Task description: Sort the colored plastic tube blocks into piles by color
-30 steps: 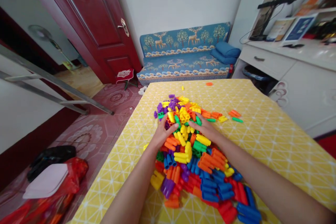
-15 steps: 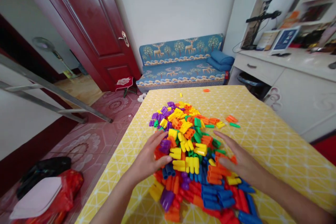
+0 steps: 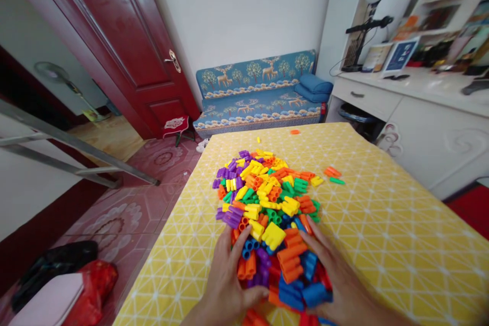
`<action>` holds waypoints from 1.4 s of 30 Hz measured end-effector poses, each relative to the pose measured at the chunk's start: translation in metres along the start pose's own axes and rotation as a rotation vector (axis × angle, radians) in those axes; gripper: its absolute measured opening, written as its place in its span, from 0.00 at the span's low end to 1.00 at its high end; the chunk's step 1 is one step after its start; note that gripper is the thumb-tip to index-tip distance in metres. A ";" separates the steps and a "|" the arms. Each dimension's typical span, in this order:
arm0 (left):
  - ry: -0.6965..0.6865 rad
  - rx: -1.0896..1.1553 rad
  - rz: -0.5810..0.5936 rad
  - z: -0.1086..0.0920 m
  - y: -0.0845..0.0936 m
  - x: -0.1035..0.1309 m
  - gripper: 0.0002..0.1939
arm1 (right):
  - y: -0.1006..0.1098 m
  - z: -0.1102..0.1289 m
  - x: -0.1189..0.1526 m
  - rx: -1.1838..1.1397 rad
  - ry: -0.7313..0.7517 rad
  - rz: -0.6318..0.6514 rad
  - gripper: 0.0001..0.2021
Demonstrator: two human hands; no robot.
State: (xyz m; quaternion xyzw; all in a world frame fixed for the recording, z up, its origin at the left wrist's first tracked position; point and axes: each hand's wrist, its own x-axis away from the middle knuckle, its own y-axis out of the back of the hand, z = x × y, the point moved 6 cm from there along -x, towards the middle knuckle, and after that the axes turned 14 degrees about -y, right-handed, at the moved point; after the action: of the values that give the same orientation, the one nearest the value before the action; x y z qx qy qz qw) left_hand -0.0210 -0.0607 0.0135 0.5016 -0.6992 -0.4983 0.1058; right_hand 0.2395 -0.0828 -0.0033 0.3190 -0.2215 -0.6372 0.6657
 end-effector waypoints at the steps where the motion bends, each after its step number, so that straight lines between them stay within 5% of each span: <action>1: 0.001 0.002 -0.017 0.000 -0.002 -0.003 0.52 | -0.002 0.006 -0.004 -0.031 0.010 0.003 0.55; 8: 0.029 0.094 -0.056 -0.001 -0.003 -0.043 0.40 | 0.002 0.030 -0.042 -0.196 0.017 -0.061 0.42; 16: -0.096 0.014 -0.201 0.007 0.016 -0.137 0.27 | 0.006 0.044 -0.147 -0.282 0.028 -0.255 0.27; 21: -0.144 -0.067 -0.159 0.033 0.035 -0.168 0.23 | 0.032 0.041 -0.185 -0.121 0.045 -0.091 0.32; 24: -0.125 -0.005 -0.257 0.054 0.058 -0.152 0.18 | 0.072 0.012 -0.186 -0.089 0.006 -0.104 0.26; 27: 0.009 -0.004 -0.441 0.087 0.076 -0.118 0.18 | 0.118 -0.052 -0.181 -0.055 -0.172 -0.391 0.16; 29: 0.167 -0.019 -0.495 0.114 0.073 -0.096 0.24 | 0.132 -0.099 -0.177 -0.004 -0.344 -0.514 0.20; 31: 0.282 0.024 -0.470 0.137 0.059 -0.082 0.27 | 0.126 -0.132 -0.178 0.059 -0.481 -0.499 0.24; 33: 0.276 0.028 -0.396 0.145 0.042 -0.080 0.29 | 0.106 -0.139 -0.183 0.116 -0.488 -0.438 0.26; 42: 0.183 0.189 -0.382 0.123 0.021 -0.092 0.30 | -0.004 -0.028 -0.201 -0.139 -0.273 -0.291 0.34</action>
State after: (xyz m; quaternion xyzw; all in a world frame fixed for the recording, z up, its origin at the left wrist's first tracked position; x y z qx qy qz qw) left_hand -0.0701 0.0863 0.0038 0.6757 -0.6225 -0.3942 0.0250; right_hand 0.2382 0.1201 -0.0031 0.2115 -0.2168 -0.7776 0.5510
